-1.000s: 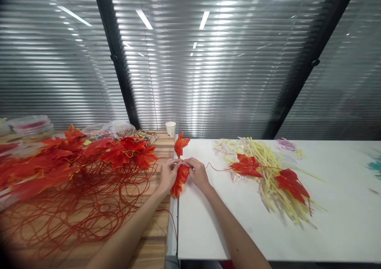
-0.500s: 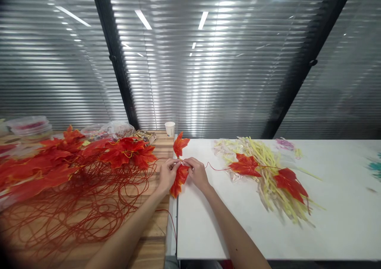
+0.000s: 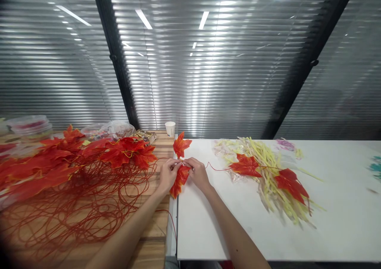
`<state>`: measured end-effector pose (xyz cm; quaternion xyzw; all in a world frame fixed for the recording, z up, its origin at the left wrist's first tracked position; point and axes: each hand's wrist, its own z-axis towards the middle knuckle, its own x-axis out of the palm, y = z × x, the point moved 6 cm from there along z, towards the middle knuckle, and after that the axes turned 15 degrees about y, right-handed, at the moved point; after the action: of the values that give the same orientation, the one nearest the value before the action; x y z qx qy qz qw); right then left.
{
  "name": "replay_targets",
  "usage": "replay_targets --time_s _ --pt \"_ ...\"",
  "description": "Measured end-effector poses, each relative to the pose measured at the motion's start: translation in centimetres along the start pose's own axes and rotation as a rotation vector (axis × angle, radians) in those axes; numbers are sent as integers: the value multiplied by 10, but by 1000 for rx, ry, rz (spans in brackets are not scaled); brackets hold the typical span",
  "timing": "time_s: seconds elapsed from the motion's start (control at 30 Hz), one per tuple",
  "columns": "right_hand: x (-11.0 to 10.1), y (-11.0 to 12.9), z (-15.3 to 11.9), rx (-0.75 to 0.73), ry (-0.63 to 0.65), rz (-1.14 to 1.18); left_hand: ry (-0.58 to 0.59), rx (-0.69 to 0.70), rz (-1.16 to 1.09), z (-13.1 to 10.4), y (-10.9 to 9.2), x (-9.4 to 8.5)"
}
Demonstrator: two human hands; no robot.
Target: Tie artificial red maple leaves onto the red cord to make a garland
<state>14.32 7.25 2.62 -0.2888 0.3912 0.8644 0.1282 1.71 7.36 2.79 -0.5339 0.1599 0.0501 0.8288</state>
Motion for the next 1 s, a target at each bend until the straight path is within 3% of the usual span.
replay_targets --time_s 0.27,0.7,1.0 --pt "0 0 0 -2 5 -18 -30 -75 16 -1 -3 -3" --pt "-1 -4 0 22 -45 -11 1 31 60 -1 -4 -1" --pt "-6 -3 2 89 -85 12 18 10 46 0 -7 -1"
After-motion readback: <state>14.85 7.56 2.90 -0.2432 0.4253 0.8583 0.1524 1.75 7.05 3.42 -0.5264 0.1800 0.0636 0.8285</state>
